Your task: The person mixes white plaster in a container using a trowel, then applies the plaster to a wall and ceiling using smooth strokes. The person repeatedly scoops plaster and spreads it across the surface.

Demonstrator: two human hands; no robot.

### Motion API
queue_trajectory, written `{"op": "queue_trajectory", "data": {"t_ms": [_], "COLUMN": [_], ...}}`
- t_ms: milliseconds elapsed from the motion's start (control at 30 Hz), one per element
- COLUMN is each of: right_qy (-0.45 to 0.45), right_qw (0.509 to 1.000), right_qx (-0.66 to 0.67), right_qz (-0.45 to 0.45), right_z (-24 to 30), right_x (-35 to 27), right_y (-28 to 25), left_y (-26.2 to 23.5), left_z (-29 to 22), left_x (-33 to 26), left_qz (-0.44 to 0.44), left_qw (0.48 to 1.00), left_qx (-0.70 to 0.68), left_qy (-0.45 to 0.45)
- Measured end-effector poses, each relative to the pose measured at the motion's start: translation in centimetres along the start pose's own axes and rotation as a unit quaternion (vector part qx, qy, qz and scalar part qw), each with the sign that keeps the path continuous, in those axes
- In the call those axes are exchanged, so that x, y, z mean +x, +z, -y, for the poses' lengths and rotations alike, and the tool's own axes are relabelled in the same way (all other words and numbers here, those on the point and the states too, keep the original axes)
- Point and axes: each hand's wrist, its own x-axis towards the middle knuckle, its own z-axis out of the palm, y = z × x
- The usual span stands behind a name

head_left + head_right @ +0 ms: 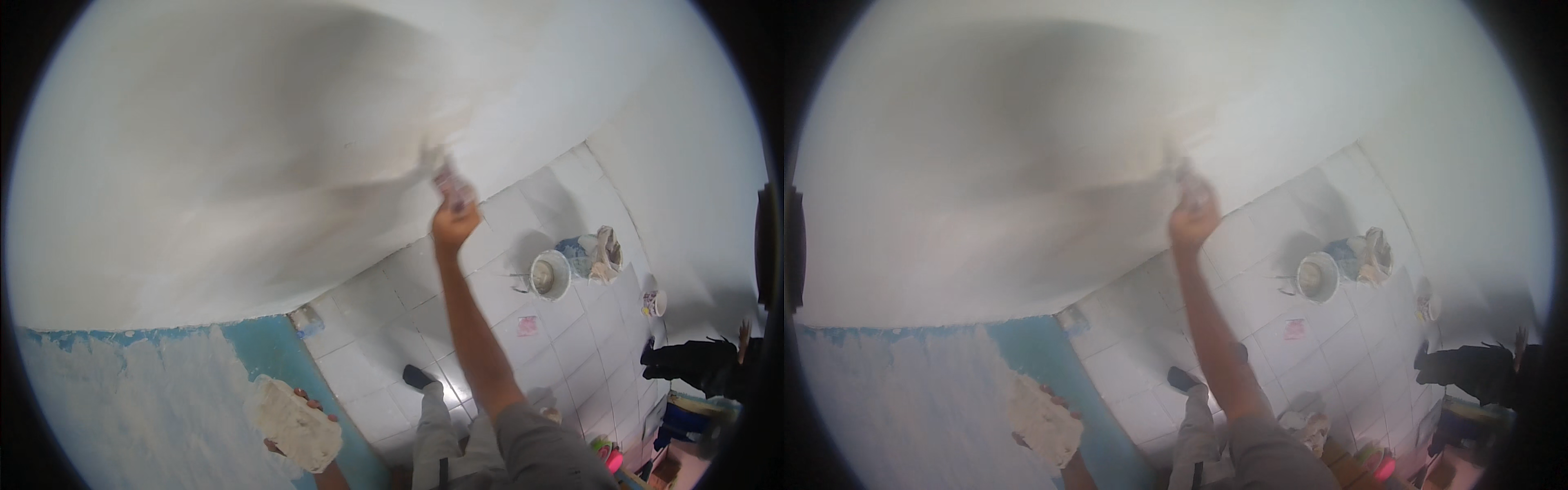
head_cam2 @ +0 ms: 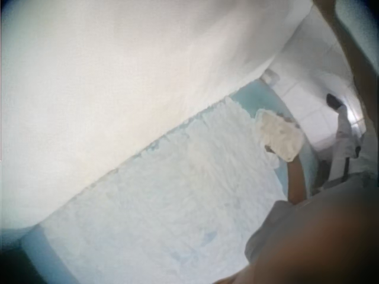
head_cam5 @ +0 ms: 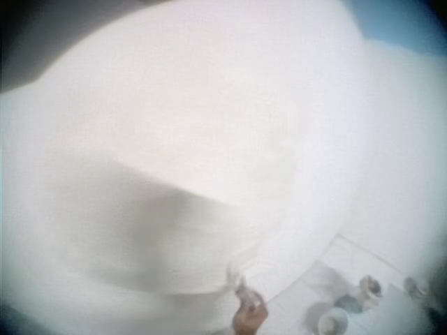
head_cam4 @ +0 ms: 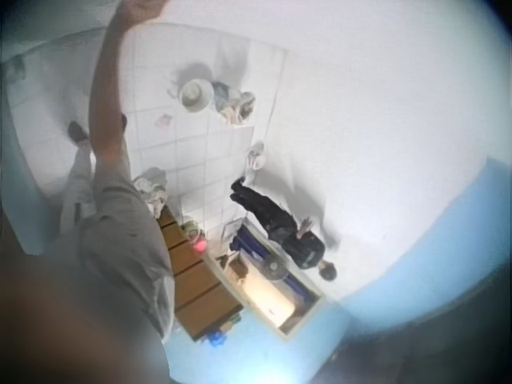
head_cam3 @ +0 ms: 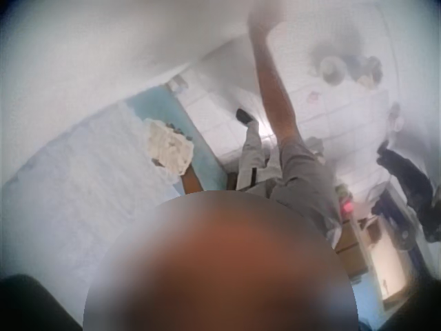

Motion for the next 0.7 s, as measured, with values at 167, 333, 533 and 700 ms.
{"op": "queue_trajectory", "data": {"t_ms": [167,333,533,700], "right_qy": [-0.062,-0.139,-0.103,-0.088], "right_qw": [0.99,0.981,0.994,0.993], "right_qx": [-0.033,-0.133,-0.037,-0.064], "right_qz": [-0.119,-0.01,0.023,-0.039], "right_z": [-2.3,-0.8,-5.4,-4.9], "right_x": [10.8,1.5,3.4,15.3], "right_y": [1.9,6.9,-1.7,-2.4], "left_y": [-0.3,0.6,2.1,1.6], "left_z": [0.8,3.3,6.6,8.7], "left_x": [0.4,0.9,0.9,-0.3], "left_qz": [-0.004,-0.008,0.0,-0.01], "left_qw": [1.0,1.0,1.0,0.999], "left_qx": [0.013,0.003,-0.022,-0.032], "left_qy": [-0.005,-0.001,-0.001,0.019]}}
